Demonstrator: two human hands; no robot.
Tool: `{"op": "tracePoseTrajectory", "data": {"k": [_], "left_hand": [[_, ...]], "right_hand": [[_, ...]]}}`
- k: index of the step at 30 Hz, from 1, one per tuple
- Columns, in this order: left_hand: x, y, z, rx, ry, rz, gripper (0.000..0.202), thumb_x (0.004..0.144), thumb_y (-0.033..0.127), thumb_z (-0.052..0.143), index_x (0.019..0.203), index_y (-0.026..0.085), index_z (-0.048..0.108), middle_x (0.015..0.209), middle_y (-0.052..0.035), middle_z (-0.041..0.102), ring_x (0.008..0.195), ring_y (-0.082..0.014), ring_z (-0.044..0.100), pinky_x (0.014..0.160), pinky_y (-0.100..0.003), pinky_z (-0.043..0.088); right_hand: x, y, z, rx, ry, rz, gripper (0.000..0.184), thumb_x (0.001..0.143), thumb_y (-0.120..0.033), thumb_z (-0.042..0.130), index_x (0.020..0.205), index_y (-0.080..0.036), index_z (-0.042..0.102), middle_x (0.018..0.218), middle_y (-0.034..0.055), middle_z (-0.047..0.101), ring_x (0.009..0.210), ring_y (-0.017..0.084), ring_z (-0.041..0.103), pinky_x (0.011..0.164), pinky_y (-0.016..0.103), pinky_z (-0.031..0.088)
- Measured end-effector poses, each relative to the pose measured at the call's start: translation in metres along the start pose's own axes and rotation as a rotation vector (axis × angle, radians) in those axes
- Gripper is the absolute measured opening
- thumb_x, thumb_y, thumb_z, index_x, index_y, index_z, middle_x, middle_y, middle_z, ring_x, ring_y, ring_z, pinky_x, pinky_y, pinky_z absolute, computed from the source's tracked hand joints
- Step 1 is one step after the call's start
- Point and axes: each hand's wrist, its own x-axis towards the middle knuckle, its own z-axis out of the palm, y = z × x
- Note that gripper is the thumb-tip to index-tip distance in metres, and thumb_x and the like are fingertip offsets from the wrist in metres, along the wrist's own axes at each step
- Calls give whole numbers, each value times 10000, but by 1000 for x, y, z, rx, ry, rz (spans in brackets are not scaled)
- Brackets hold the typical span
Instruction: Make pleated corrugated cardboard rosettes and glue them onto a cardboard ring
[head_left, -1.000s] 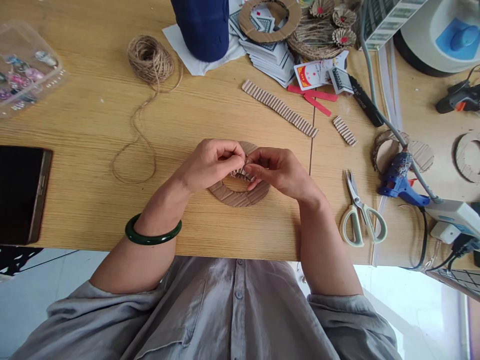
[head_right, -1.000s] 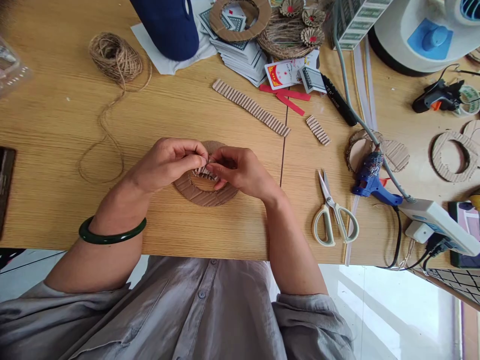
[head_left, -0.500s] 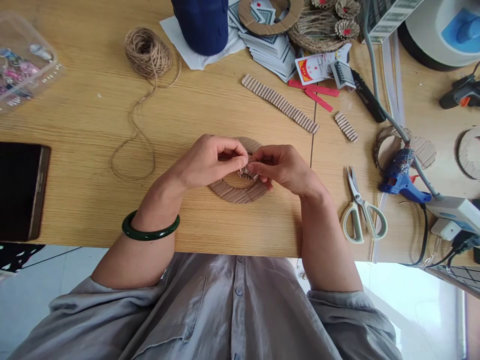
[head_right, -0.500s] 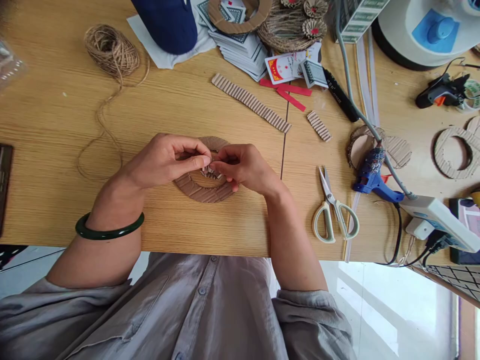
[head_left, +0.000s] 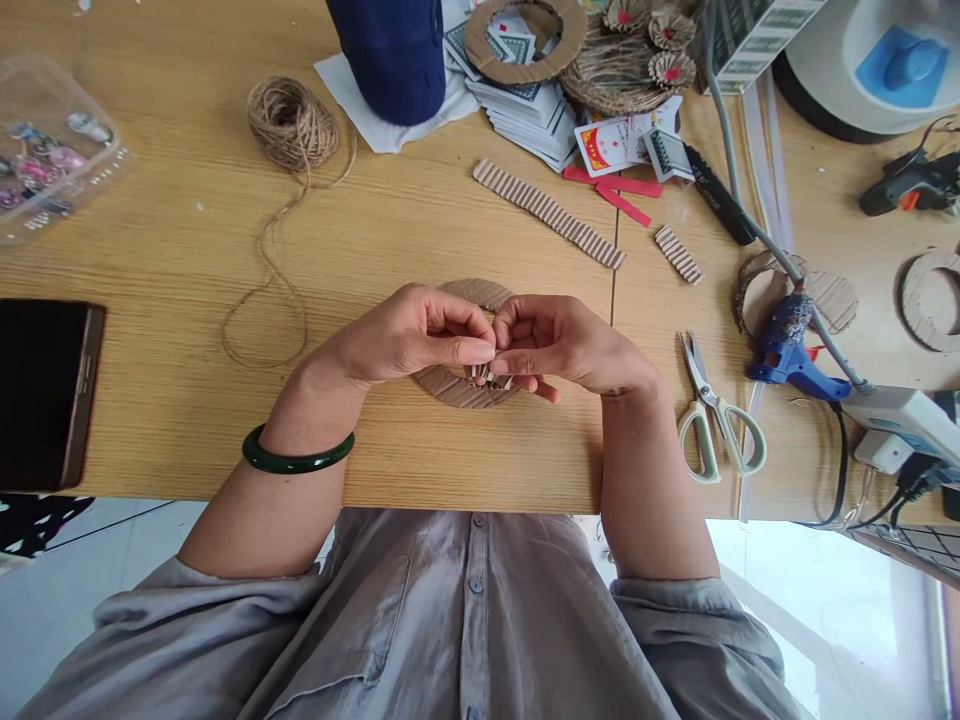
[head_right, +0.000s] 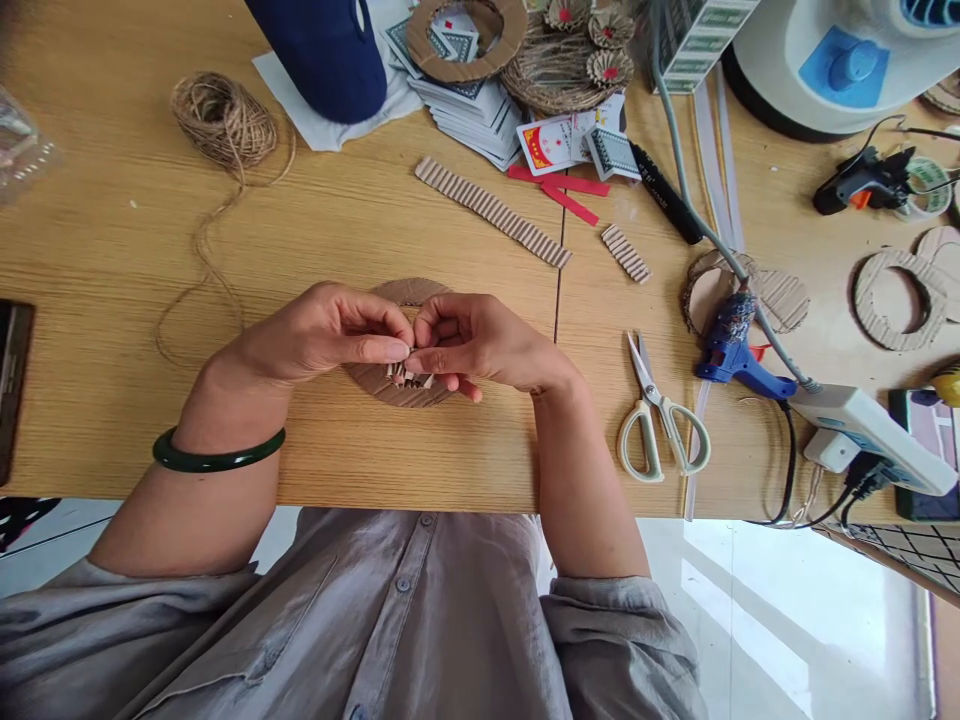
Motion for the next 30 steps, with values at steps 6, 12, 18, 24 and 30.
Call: {"op": "tracePoseTrajectory", "data": {"k": [6,12,18,24,30], "left_hand": [[8,-4,10,-265,339,73,158,748,281,754,648,163,723,637,-18,680,625,-121,617,665,-239,507],[12,-7,20,-373,458,71,179,765,312,763,688,156,722,698,-17,694,684,-128,631,693,-242,522],[14,-10,19,-436,506,81,210,742,355,819,729,167,725,705,-5,686,687,-124,626,679,-239,526],[14,-11,21,-356,537,71,171,736,331,820,765,171,766,744,-7,715,694,-115,631,682,-217,526],[13,-16,22,-374,575,-33,188,686,307,856,782,169,772,709,2,718,628,-103,632,637,-208,513]], "right_hand": [[4,4,-3,58,166,-101,363,798,-382,836,988,-124,664,916,52,724,661,90,623,470,162,521],[15,15,-5,96,274,-175,387,708,-386,893,912,-153,662,869,29,693,746,126,627,546,229,605],[13,14,-6,9,369,-150,383,745,-492,843,842,-160,678,657,-31,619,539,77,537,448,182,490],[20,25,-10,-276,595,-163,468,862,-623,648,751,-168,660,579,-35,563,457,78,484,411,205,375],[1,9,-5,-660,851,-279,208,936,-307,555,819,-182,673,809,18,696,725,127,618,636,237,490]]}}
